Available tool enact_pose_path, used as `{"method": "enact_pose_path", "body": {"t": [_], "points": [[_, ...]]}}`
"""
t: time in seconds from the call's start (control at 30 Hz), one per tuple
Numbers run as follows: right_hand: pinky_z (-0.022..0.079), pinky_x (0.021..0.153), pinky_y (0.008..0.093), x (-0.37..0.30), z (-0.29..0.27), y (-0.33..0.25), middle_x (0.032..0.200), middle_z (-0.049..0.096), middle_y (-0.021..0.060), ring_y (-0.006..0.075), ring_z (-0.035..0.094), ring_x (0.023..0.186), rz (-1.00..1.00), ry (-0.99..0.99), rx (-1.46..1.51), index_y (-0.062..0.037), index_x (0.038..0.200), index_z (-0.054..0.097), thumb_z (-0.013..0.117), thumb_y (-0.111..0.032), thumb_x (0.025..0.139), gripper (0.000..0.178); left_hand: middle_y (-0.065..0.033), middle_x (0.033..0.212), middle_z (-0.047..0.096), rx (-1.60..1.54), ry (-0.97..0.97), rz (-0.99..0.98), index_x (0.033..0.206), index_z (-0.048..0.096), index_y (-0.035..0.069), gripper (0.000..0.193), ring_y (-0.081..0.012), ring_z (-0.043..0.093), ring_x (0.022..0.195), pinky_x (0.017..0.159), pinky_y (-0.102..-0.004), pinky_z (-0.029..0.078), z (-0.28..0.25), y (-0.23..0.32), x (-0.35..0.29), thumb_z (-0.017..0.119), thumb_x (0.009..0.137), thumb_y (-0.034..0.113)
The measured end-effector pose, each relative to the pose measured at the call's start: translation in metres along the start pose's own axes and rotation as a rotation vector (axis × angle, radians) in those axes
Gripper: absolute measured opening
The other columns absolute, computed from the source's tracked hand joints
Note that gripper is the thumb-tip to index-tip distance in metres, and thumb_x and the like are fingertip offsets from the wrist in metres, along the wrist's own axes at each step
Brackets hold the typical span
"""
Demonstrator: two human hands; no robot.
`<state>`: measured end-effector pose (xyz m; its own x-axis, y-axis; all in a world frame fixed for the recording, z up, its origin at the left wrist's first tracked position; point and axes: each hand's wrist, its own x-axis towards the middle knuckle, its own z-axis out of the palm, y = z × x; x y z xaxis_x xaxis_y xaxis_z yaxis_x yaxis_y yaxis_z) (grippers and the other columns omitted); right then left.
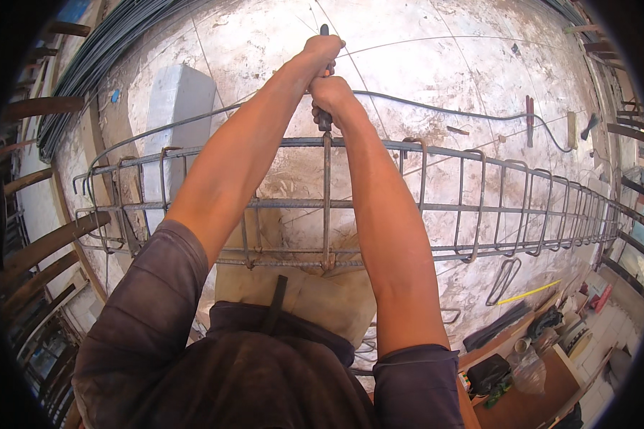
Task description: The person secures rebar together by hand and with pliers, twisting wire ties around the metal bars at various intersections of a rebar cage.
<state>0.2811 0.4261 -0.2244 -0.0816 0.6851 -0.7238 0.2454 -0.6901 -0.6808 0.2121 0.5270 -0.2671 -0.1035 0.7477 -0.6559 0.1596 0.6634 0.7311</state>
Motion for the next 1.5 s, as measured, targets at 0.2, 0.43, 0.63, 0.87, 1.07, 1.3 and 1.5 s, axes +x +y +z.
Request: {"method": "enact_pose_path", "body": {"t": [0.2,0.43,0.63,0.87,1.07,1.3,1.5], "points": [[0.048,0.050,0.0378,0.008,0.006,0.008,0.062,0.056,0.0071,0.0207,0.056,0.051,-0.020,0.086,-0.003,-0.0044,0.077,0.055,0.057,-0.031,0.096,0.033,-0.0059,0.070,0.051,-0.249,-0.065,-0.036,0.086,0.055,0.002,0.021,-0.0151,0.045,0.054,0.046,-0.0333,0.040,-0.002,0.001,-0.008,0.063,0.093,0.020],[0.058,0.073,0.0428,-0.028,-0.011,-0.011,0.074,0.073,0.0187,0.0350,0.074,0.074,-0.242,0.256,-0.424,0.0009,0.077,0.072,0.074,-0.028,0.071,0.030,0.0017,0.081,0.045,-0.721,-0.771,0.323,0.115,0.052,0.010,0.023,-0.0081,0.043,0.065,0.059,-0.0270,0.043,-0.027,0.024,-0.044,0.064,0.102,0.025],[0.059,0.078,0.0457,-0.047,0.011,-0.012,0.078,0.074,0.0221,0.0377,0.074,0.079,-0.344,0.508,-0.484,0.0020,0.081,0.072,0.076,-0.033,0.074,0.035,-0.0078,0.099,0.066,-0.565,-0.555,0.310,0.121,0.060,0.007,0.039,-0.0166,0.066,0.084,0.083,-0.0360,0.058,-0.055,0.040,-0.074,0.065,0.101,0.039],[0.054,0.064,0.0377,-0.055,-0.011,-0.025,0.073,0.071,0.0104,0.0231,0.068,0.066,-0.352,0.234,-0.569,-0.0033,0.083,0.071,0.088,-0.047,0.070,0.049,-0.0004,0.071,0.058,-0.634,-0.418,0.257,0.094,0.056,0.013,0.040,-0.0122,0.055,0.060,0.057,-0.0301,0.051,-0.062,0.057,-0.100,0.065,0.098,0.052],[0.059,0.062,0.0324,-0.035,-0.022,-0.030,0.077,0.069,0.0047,0.0157,0.068,0.064,-0.403,-0.202,0.237,-0.0034,0.093,0.069,0.086,-0.019,0.078,0.028,0.0004,0.068,0.053,-0.650,-0.620,0.163,0.085,0.054,0.016,0.040,-0.0135,0.050,0.056,0.054,-0.0305,0.048,-0.052,0.061,-0.096,0.063,0.098,0.052],[0.050,0.045,0.0290,-0.027,-0.005,-0.025,0.063,0.062,0.0049,0.0130,0.058,0.049,-0.456,-0.070,0.316,-0.0037,0.077,0.065,0.079,-0.008,0.080,0.015,0.0034,0.063,0.044,-0.664,-0.637,0.147,0.079,0.048,0.018,0.041,-0.0115,0.043,0.055,0.052,-0.0298,0.042,-0.056,0.059,-0.072,0.057,0.102,0.051],[0.048,0.045,0.0280,-0.035,-0.004,-0.032,0.061,0.061,0.0043,0.0124,0.057,0.049,-0.469,-0.023,0.285,-0.0037,0.074,0.064,0.078,-0.007,0.080,0.016,0.0010,0.065,0.052,-0.684,-0.555,0.246,0.082,0.054,0.015,0.043,-0.0130,0.049,0.055,0.054,-0.0311,0.047,-0.050,0.066,-0.091,0.056,0.102,0.054]]}}
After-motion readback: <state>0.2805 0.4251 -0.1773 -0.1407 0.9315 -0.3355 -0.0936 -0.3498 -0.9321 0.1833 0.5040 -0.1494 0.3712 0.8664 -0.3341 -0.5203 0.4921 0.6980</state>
